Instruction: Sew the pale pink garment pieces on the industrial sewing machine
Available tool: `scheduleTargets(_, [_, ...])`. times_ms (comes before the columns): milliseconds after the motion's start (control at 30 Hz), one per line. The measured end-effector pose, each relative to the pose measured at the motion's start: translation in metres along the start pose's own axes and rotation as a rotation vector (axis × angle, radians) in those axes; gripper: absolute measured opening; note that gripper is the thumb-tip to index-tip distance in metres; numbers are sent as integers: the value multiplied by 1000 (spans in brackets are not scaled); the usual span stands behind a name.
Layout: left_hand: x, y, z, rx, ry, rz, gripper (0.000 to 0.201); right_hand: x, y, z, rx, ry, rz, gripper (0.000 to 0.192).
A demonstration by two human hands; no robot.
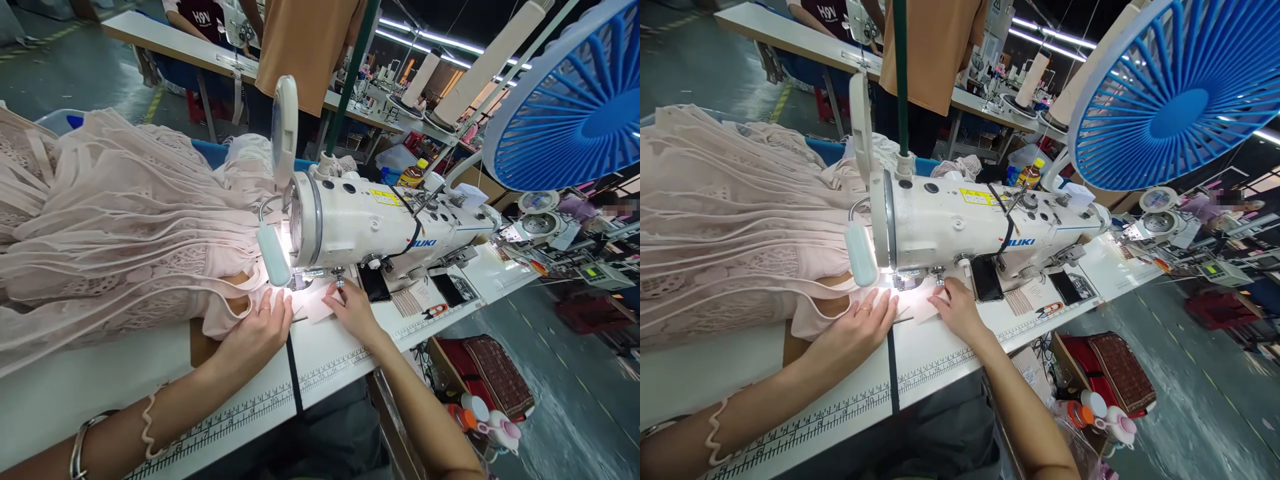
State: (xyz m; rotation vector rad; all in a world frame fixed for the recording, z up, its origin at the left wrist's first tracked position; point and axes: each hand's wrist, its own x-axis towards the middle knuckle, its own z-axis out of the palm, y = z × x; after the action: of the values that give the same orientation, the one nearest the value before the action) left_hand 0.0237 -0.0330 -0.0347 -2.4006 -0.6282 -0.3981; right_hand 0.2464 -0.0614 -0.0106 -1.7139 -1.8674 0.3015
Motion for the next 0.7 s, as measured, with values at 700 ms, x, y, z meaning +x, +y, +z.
scheduleTargets(700, [0,-15,4,-431,-140,-194,41,21,-20,36,-178,-85,-12,12])
